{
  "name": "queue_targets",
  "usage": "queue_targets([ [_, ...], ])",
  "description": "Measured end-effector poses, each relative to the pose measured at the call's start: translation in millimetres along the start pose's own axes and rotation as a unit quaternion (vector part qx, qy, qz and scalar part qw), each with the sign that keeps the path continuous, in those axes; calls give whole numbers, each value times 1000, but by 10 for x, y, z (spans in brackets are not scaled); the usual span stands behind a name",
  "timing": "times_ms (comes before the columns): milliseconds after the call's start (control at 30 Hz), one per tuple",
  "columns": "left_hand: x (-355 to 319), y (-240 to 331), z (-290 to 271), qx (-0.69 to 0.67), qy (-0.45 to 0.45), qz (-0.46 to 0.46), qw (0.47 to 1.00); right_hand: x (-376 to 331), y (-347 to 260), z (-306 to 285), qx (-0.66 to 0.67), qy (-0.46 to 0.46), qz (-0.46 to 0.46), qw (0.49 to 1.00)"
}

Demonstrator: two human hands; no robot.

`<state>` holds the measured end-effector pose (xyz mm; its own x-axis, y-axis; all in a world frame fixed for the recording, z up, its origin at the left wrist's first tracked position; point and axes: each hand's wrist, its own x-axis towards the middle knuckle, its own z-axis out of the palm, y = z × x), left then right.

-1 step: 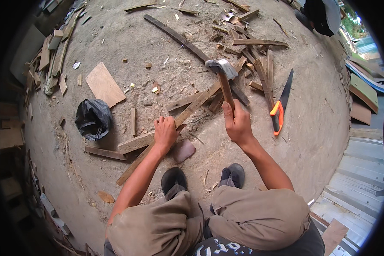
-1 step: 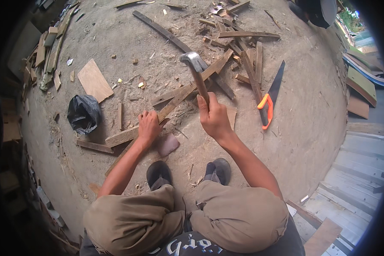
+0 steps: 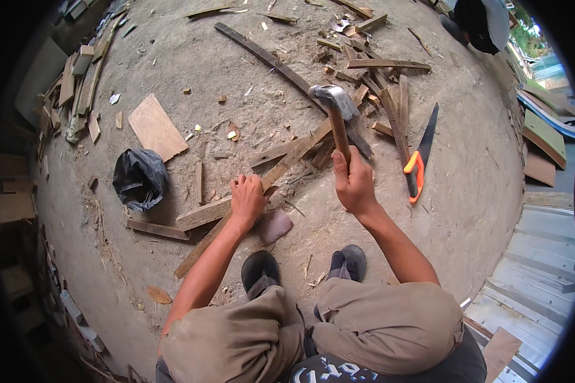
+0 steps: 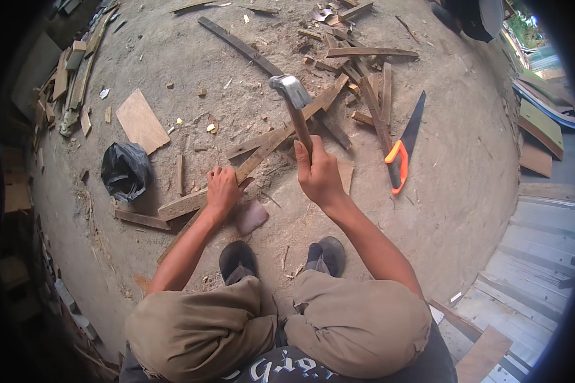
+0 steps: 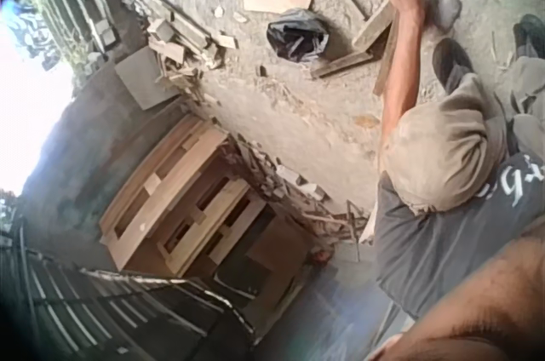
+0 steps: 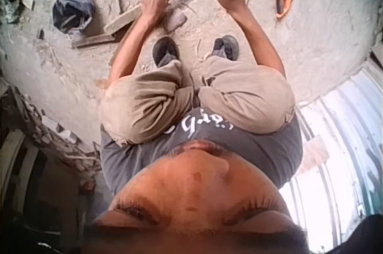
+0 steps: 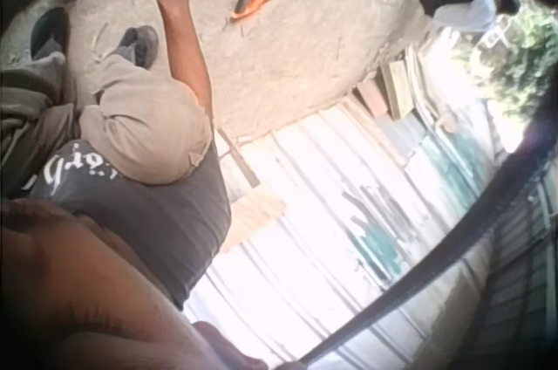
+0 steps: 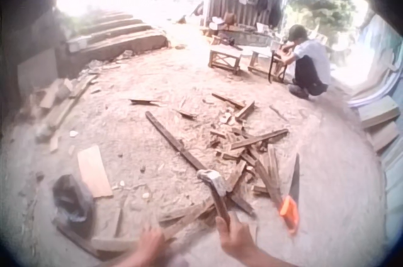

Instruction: The person sits on the ground and repeatedly hammers a long wooden plank with a claw hammer. They adjust the plank's position several times and continue striking it while surrounded by wood scraps and tools.

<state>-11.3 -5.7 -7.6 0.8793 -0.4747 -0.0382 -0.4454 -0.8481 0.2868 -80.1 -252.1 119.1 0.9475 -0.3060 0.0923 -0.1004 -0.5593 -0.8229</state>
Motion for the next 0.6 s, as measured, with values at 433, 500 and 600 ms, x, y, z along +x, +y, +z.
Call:
queue_targets([
  [433,-27,21,-7,2,-3,-1,1000,6,8,-81,53,46,25,997],
  [500,-18,31,-2,-2,-5,-2,1000,-11,162,-24,7,-10,57,998],
  [600,41,49,-3,-6,4,-2,1000,-254,649,103,-95,-146,142,974],
])
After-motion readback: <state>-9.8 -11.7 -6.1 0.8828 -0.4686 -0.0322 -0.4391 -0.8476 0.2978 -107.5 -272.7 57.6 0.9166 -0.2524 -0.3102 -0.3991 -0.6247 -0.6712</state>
